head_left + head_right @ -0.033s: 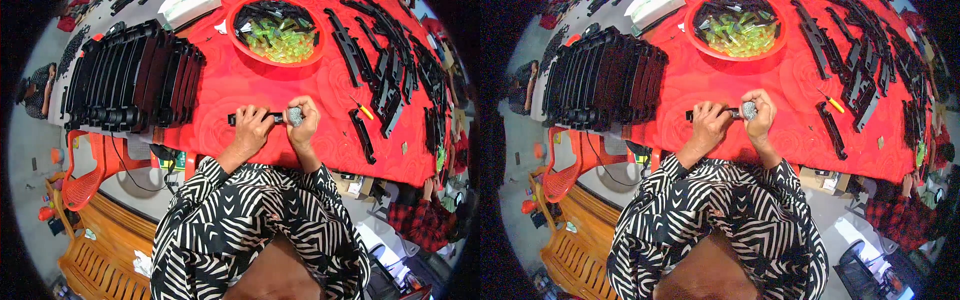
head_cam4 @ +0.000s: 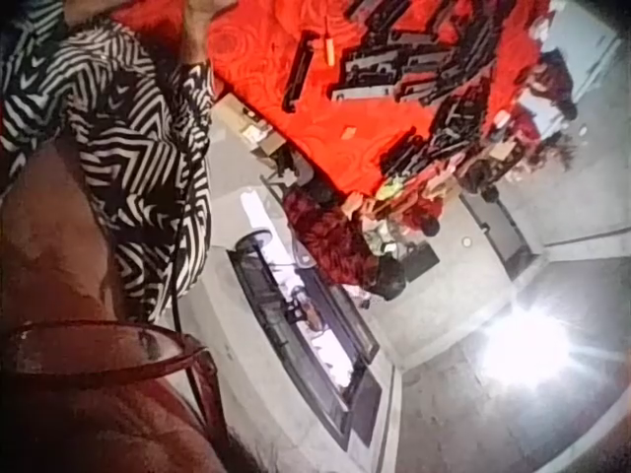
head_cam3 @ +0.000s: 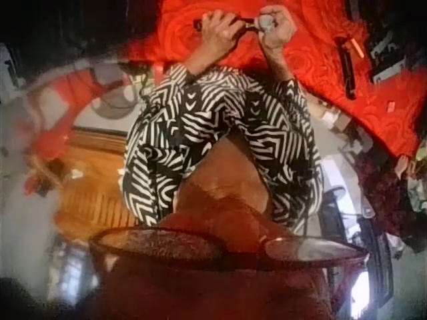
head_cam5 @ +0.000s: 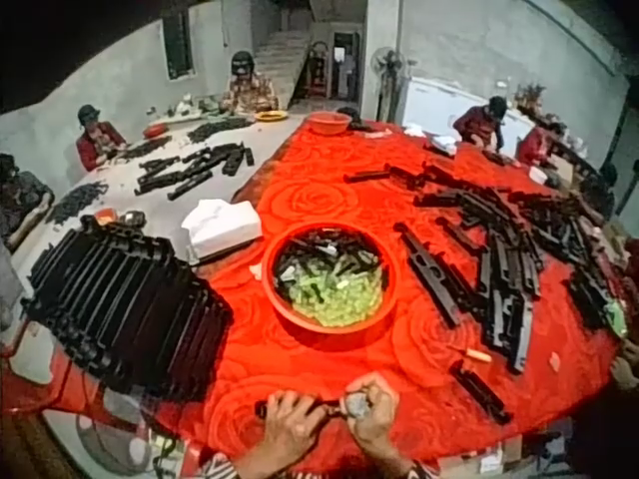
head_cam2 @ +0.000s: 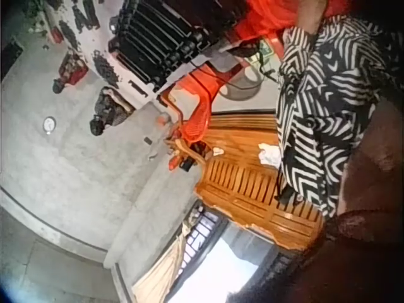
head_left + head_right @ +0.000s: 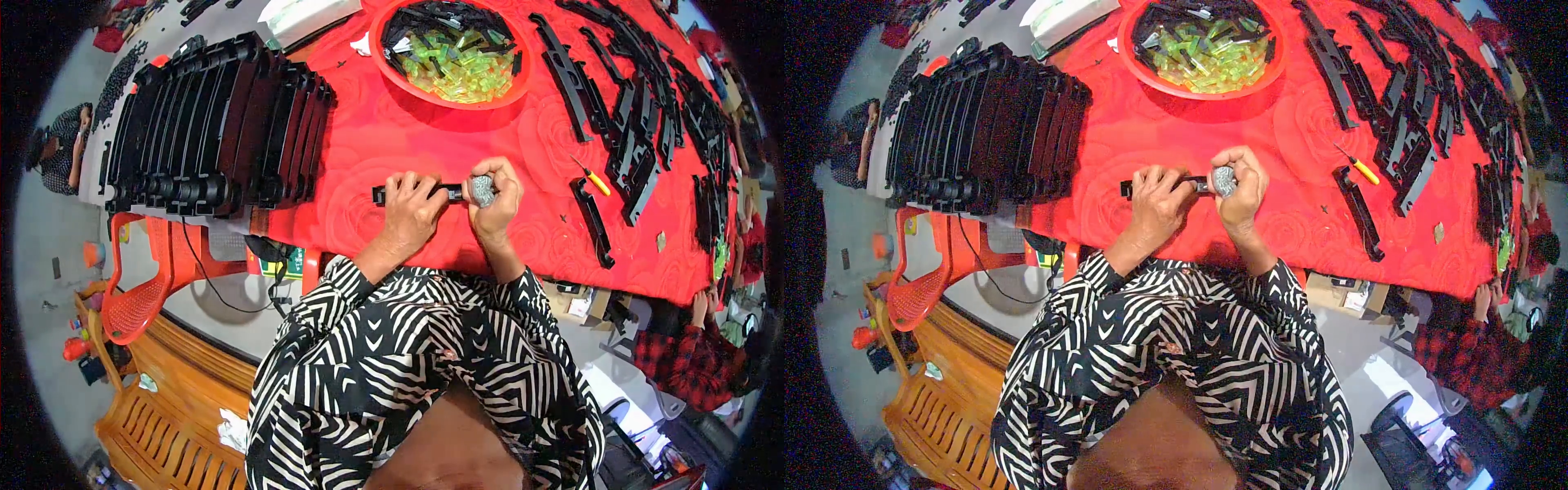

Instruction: The person inserts small vials into black plastic frames by hand, rubs them with a pad, and gathers and stacks the black plastic frames on the table.

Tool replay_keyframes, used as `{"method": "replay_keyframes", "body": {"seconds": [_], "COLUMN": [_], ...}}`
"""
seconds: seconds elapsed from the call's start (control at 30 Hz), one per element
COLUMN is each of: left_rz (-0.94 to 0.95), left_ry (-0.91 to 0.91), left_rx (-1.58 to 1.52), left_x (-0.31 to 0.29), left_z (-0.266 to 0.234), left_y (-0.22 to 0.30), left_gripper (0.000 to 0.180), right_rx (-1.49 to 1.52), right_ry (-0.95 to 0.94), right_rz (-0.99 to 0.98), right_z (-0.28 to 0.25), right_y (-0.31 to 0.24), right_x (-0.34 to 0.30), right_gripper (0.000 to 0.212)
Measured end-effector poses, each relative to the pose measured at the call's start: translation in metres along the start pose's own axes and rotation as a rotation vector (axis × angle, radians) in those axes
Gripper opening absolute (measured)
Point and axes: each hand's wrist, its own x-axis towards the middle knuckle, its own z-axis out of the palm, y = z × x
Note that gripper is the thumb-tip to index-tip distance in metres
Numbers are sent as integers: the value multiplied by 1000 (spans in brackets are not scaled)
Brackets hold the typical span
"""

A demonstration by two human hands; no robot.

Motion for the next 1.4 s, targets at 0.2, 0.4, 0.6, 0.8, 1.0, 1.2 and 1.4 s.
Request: {"method": "replay_keyframes", "body": {"seconds": [0.2,0.4,0.6,0.8,1.0,1.2,1.4], "left_rz": [26,18,64,69,67,91,36], "left_ry": [-19,-34,21,27,47,98,18], "left_rx": [44,34,-28,-26,-40,-60,-34], "left_x": [4,3,3,5,6,5,6], "left_z": [-2,1,6,6,5,6,1], "left_y": [3,2,-5,-3,-2,-4,3], "left_gripper": [15,15,14,13,10,14,11], "right_rx": [-4,-26,-165,-181,-233,-18,12], "right_ry": [-24,1,-27,-29,-41,-5,68], "right_rz": [-36,-26,-24,17,4,18,17], "right_z": [-2,3,4,0,3,3,5], "right_y": [1,0,2,4,3,1,-1], "right_x": [0,0,0,2,5,3,3], "right_gripper": [31,33,35,35,33,30,28]}}
